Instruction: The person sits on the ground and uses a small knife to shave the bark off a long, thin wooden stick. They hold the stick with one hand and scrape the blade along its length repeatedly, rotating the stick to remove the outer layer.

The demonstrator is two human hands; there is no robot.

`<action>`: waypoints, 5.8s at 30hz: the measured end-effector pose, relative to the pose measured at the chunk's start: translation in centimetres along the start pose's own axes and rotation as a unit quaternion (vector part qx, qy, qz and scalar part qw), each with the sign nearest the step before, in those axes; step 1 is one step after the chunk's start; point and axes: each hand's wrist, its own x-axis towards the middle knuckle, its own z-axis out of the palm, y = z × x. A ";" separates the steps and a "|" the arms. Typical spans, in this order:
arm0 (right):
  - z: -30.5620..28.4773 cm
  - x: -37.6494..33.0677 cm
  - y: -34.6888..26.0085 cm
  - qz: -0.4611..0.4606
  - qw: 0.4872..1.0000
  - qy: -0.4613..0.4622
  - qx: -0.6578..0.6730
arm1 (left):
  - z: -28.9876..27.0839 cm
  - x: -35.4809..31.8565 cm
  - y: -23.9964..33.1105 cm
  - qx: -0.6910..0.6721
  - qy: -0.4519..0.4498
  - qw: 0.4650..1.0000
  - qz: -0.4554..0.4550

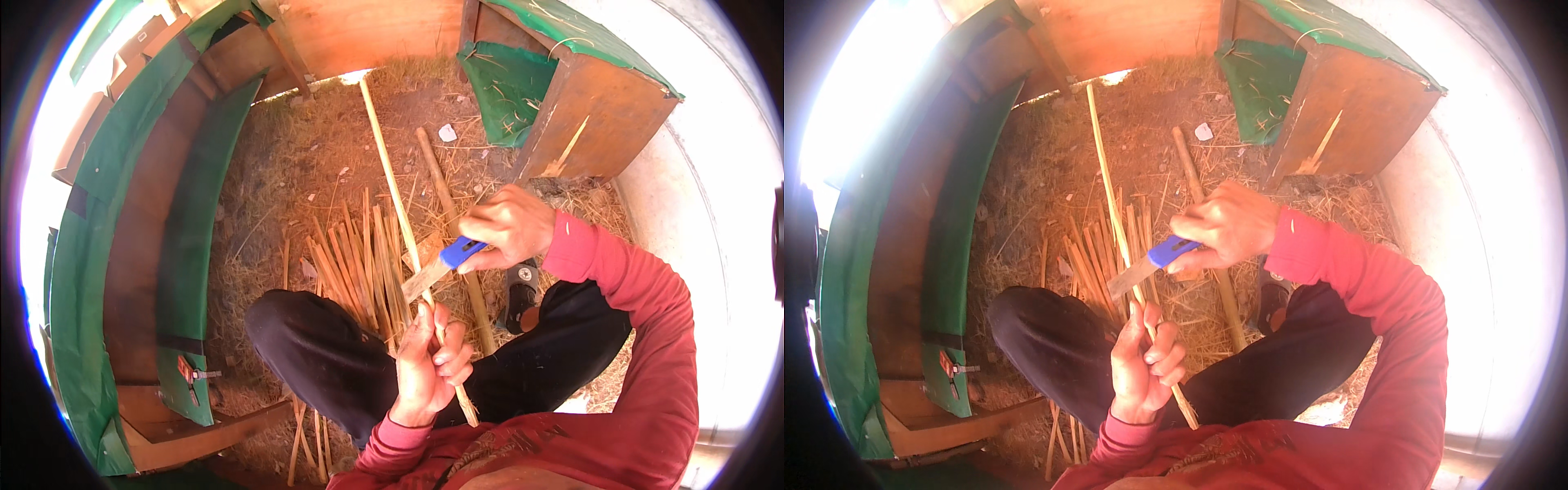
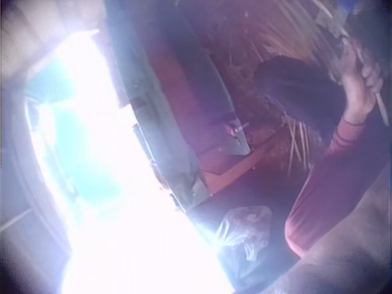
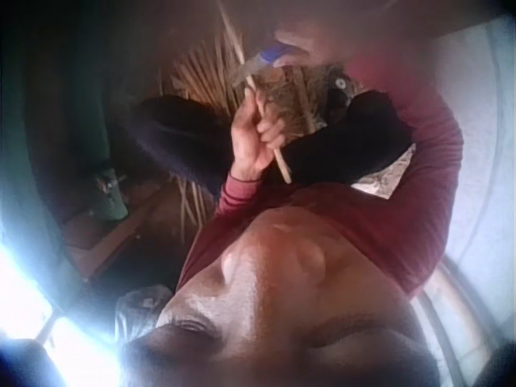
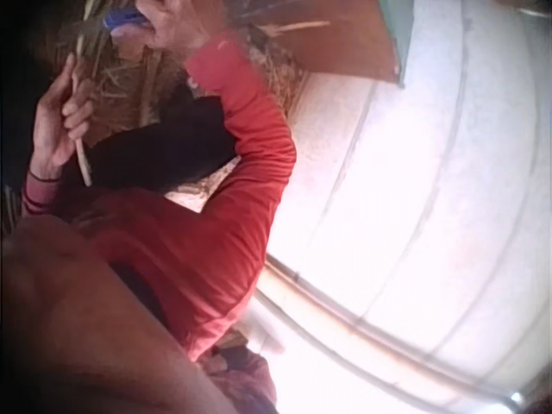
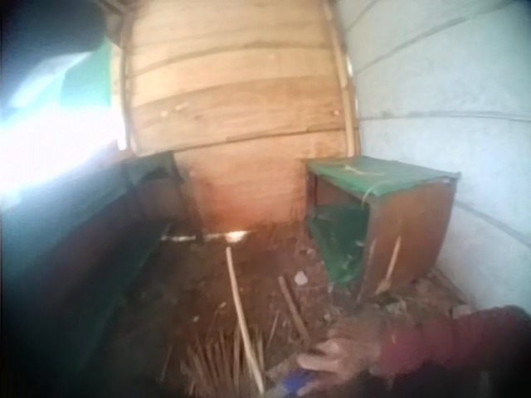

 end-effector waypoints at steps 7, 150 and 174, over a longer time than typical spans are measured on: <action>1.0 0.7 1.2 0.142 0.979 0.096 -0.109 | 0.6 -0.4 -1.0 0.038 -0.008 0.999 -0.037; 1.0 3.0 -1.9 0.072 0.997 0.026 0.011 | 2.2 0.0 0.9 0.104 0.077 0.983 0.131; 0.2 3.3 -0.4 0.119 0.989 0.086 -0.007 | 1.6 0.6 0.4 0.176 0.147 0.958 0.172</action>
